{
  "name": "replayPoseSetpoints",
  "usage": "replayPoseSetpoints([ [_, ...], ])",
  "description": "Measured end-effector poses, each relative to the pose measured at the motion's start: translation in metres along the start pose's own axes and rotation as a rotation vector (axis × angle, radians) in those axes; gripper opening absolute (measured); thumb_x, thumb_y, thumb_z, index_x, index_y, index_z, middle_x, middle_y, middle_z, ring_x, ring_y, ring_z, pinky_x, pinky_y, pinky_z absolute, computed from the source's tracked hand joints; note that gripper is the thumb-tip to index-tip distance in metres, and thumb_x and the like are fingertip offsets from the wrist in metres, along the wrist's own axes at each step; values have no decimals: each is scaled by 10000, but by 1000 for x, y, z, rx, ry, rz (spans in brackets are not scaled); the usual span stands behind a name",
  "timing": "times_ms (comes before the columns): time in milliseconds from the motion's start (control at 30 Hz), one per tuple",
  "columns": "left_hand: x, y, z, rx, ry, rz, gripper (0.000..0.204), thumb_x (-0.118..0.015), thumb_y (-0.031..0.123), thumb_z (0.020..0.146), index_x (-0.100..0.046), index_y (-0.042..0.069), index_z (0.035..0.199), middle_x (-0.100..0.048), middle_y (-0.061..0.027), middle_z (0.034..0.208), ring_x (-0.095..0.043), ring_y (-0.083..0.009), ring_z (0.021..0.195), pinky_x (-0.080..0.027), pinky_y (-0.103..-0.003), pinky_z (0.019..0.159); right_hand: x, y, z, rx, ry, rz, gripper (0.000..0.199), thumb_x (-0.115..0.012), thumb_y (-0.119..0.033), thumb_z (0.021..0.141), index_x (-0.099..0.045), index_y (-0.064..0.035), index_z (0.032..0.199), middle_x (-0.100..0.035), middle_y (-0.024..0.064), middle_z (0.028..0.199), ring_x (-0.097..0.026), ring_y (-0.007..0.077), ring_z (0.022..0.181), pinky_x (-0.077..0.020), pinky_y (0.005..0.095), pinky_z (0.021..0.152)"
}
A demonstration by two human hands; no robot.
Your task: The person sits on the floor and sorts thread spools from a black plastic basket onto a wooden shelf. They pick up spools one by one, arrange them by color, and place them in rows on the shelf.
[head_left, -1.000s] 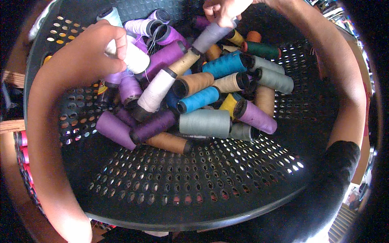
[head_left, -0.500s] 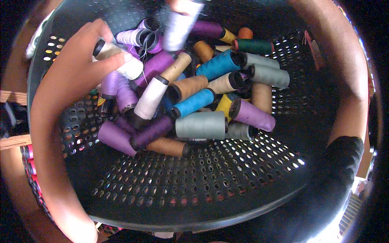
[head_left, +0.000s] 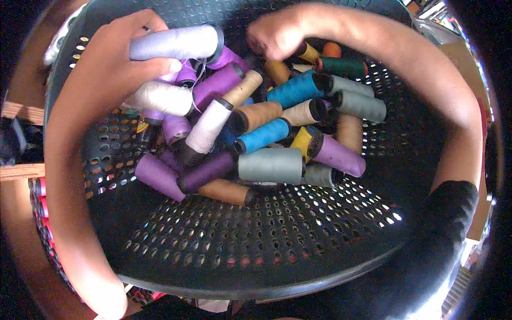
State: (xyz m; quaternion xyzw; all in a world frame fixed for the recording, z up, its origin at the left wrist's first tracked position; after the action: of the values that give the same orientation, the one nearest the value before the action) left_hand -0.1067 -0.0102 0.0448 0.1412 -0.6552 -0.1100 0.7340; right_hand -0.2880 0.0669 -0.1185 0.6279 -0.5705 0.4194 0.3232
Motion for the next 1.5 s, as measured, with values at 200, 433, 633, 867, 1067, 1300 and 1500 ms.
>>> replayPoseSetpoints([
  [200,13,13,-5,-26,66,-20,340,-819,259,765,-677,55,997,-692,-59,899,-640,-130,852,-498,-296,761,-64,-13,0,-172,56,-35,776,-628,-334,928,-298,-85,1585,-671,261,1239,-659,417,1122,-503,516,1016],
  [433,-5,-16,2,149,-70,-236,293,-771,214,847,-695,19,1052,-727,-41,890,-679,-119,833,-529,-294,722,-59,-8,31,-50,180,-260,723,-674,-255,865,-399,-129,1521,-734,202,1036,-716,408,958,-579,505,835],
  [633,-17,-33,-3,89,-60,-339,393,-713,180,926,-589,1,1253,-708,-86,1061,-687,-161,955,-545,-328,831,-49,-11,29,-102,214,-317,592,-585,-180,917,-457,-197,1494,-749,174,881,-742,385,843,-600,527,697],
  [867,2,-30,-12,196,51,-80,558,-703,253,934,-520,-33,1377,-702,-160,1131,-687,-226,1025,-544,-357,888,-43,-10,32,-108,297,-313,446,-570,-174,932,-559,-177,1378,-745,171,868,-749,377,828,-609,516,688],
  [1067,24,-31,-14,266,43,111,620,-653,328,893,-545,-30,1388,-708,-203,1156,-700,-274,1013,-531,-396,922,-35,-27,23,-24,228,-427,371,-628,-171,889,-624,-96,1252,-749,164,896,-750,364,875,-613,505,744],
  [1300,41,67,-26,258,215,281,270,-702,203,845,-664,-45,942,-669,-147,798,-646,-220,764,-474,-357,686,-7,-53,-9,82,282,-649,425,-839,-269,676,-761,-72,1044,-732,211,1068,-678,360,1120,-518,492,1020],
  [1500,73,56,-46,319,309,369,343,-696,262,862,-660,-38,1024,-684,-198,921,-665,-286,884,-485,-388,797,62,-35,-20,-283,-332,-250,830,-841,-391,762,-525,-23,1436,-385,266,1569,-580,400,1287,-504,434,1063],
])
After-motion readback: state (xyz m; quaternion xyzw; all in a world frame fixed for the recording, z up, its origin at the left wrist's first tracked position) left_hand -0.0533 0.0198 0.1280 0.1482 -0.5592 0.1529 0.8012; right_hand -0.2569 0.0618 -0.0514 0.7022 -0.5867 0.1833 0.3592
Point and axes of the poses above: each hand's wrist, its own z-axis towards the middle knuckle, its own x-axis out of the back of the hand, y = z × x, the point moved 9 cm from there along z, towards the middle knuckle
